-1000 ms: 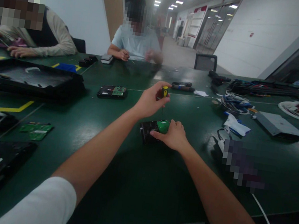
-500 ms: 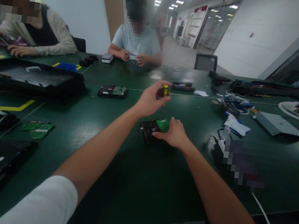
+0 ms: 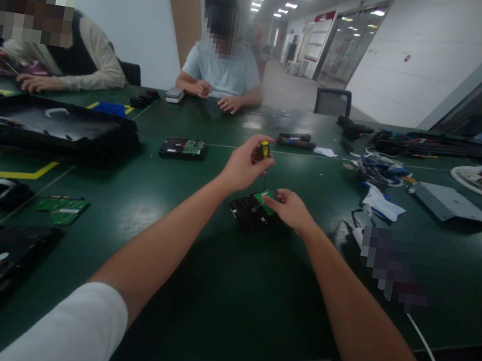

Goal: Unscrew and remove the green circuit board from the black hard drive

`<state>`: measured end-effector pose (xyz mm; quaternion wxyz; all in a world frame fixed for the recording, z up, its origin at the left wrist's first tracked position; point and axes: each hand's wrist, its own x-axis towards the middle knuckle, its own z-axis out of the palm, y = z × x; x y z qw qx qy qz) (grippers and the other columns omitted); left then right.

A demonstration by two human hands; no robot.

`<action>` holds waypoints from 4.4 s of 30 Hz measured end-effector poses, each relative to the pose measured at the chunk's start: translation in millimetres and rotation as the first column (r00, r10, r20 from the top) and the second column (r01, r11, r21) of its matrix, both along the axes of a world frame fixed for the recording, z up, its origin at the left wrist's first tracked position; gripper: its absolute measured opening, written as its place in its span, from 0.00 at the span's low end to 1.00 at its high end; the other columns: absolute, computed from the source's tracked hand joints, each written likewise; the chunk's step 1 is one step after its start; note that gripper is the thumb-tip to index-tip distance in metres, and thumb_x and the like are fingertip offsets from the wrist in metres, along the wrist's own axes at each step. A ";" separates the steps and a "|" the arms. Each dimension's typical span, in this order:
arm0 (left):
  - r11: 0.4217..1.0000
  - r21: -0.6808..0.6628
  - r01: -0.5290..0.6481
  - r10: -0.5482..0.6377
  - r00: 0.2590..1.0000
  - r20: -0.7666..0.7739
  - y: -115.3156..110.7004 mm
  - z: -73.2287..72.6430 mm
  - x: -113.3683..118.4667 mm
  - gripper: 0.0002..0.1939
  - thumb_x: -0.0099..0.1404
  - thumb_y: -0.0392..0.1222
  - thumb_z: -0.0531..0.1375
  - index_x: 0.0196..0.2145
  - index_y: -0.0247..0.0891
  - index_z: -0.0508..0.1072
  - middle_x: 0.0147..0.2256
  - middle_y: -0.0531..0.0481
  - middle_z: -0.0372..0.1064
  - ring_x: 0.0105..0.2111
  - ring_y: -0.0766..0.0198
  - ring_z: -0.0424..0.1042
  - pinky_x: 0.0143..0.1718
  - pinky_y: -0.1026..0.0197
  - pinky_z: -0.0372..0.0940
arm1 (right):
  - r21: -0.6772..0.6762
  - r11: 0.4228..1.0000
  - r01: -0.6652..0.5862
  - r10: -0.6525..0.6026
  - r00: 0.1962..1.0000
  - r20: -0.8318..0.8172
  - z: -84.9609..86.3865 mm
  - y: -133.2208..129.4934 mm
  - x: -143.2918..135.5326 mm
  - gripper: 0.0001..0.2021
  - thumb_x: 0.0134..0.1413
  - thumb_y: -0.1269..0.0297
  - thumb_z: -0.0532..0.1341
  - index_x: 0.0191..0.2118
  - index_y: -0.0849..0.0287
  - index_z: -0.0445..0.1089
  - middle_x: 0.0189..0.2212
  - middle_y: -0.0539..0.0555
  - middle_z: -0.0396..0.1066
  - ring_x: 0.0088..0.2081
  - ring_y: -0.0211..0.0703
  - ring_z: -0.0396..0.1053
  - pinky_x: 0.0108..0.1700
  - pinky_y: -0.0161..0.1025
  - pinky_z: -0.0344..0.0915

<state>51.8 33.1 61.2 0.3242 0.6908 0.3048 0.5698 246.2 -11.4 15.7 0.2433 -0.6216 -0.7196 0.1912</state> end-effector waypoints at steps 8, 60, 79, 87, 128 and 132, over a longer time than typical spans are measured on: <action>0.999 0.012 -0.053 0.053 0.998 -0.015 4.4 -8.7 1.3 0.25 0.64 0.34 0.64 0.58 0.44 0.66 0.42 0.48 0.75 0.38 0.61 0.77 0.35 0.60 0.76 | 0.039 0.999 0.011 -0.013 0.999 0.049 -5.6 13.6 -8.5 0.23 0.65 0.42 0.59 0.44 0.58 0.79 0.41 0.60 0.81 0.41 0.50 0.78 0.41 0.41 0.68; 0.999 0.041 -0.018 0.018 1.000 0.000 4.0 -23.1 10.5 0.25 0.66 0.32 0.64 0.58 0.46 0.66 0.43 0.49 0.74 0.40 0.63 0.77 0.35 0.63 0.76 | 0.191 0.979 0.074 -0.081 0.996 0.028 -23.8 8.8 -6.3 0.21 0.60 0.44 0.64 0.47 0.57 0.78 0.44 0.60 0.78 0.46 0.53 0.75 0.48 0.46 0.68; 0.999 0.039 -0.002 0.002 1.000 0.004 4.3 -23.9 9.1 0.25 0.66 0.33 0.64 0.59 0.45 0.66 0.42 0.49 0.75 0.39 0.62 0.78 0.35 0.63 0.75 | 0.179 0.982 0.064 -0.070 0.997 0.028 -24.2 8.3 -6.2 0.22 0.61 0.43 0.63 0.48 0.57 0.78 0.45 0.61 0.77 0.47 0.54 0.75 0.49 0.47 0.69; 0.999 0.030 0.014 -0.014 1.000 0.017 4.4 -23.5 8.8 0.25 0.66 0.33 0.64 0.58 0.45 0.66 0.42 0.49 0.74 0.39 0.62 0.77 0.34 0.63 0.75 | 0.169 0.984 0.063 -0.070 0.997 0.038 -22.9 7.9 -6.2 0.22 0.61 0.43 0.64 0.48 0.57 0.78 0.45 0.59 0.77 0.46 0.52 0.75 0.48 0.45 0.68; 1.000 0.026 0.008 -0.008 1.000 0.006 7.4 -24.2 7.3 0.26 0.65 0.33 0.65 0.58 0.46 0.67 0.42 0.49 0.74 0.38 0.63 0.77 0.34 0.63 0.76 | 0.153 0.987 0.047 -0.053 0.998 0.038 -17.9 5.9 -8.5 0.19 0.62 0.45 0.63 0.45 0.56 0.79 0.42 0.59 0.78 0.45 0.52 0.74 0.46 0.44 0.67; 1.000 0.024 0.005 -0.005 1.000 0.007 8.1 -24.8 7.3 0.26 0.65 0.33 0.65 0.58 0.46 0.66 0.42 0.49 0.74 0.39 0.62 0.77 0.35 0.62 0.76 | 0.154 0.987 0.038 -0.044 0.998 0.034 -17.3 5.5 -8.3 0.19 0.62 0.45 0.63 0.44 0.55 0.79 0.41 0.58 0.78 0.44 0.51 0.74 0.46 0.44 0.67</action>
